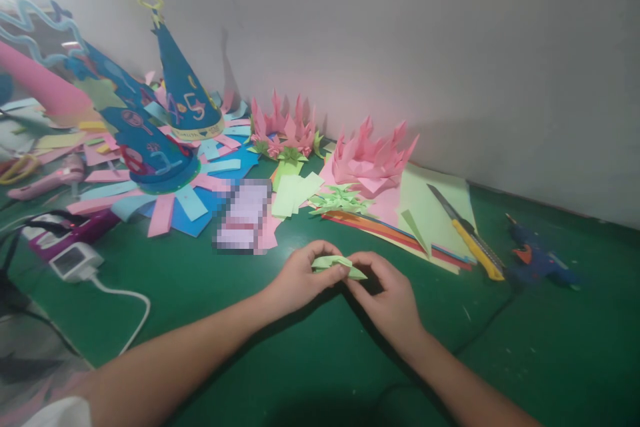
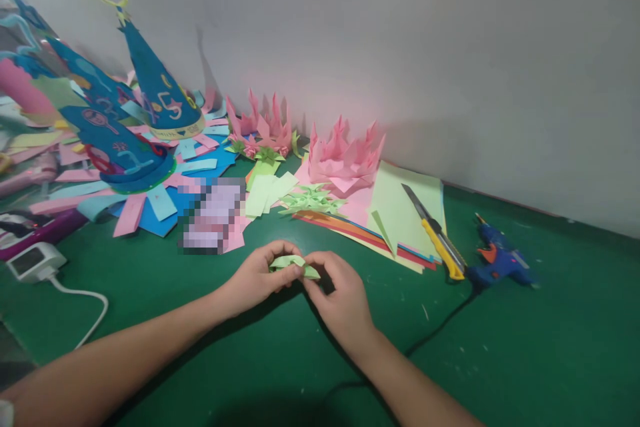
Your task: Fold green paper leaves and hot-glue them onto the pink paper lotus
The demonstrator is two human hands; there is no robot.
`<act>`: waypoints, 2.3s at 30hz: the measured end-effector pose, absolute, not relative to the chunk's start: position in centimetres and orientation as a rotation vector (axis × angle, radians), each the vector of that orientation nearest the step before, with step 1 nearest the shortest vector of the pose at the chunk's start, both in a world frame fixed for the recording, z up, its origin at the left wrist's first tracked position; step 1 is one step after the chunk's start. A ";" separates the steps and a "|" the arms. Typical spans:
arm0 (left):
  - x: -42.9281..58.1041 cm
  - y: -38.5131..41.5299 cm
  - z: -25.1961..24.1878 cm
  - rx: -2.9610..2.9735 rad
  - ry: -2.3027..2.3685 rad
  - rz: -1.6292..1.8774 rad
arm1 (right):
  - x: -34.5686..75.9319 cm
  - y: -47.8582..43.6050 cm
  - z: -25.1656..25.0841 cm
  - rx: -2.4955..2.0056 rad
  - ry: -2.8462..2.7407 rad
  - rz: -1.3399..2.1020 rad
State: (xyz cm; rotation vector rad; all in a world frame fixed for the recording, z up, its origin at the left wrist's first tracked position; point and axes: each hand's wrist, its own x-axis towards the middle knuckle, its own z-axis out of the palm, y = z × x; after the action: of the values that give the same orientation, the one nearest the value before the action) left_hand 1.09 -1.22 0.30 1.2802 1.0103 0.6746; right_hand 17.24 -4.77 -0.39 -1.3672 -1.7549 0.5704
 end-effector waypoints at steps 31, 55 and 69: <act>1.8 -2.2 1.2 0.966 0.951 0.699 | 17.1 -4.9 -0.3 -1.339 -1.704 0.618; 1.5 -2.3 0.8 1.208 0.975 0.775 | 17.1 -4.8 -0.1 -1.262 -1.499 0.852; 1.4 -2.3 1.0 1.267 0.965 0.741 | 17.0 -5.1 0.1 -1.275 -1.554 0.910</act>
State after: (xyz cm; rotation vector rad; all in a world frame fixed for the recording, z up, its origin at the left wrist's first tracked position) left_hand 1.40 -2.32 0.99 1.2669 0.9648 0.7405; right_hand 17.02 -5.06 0.05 -1.2750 -1.5545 0.9098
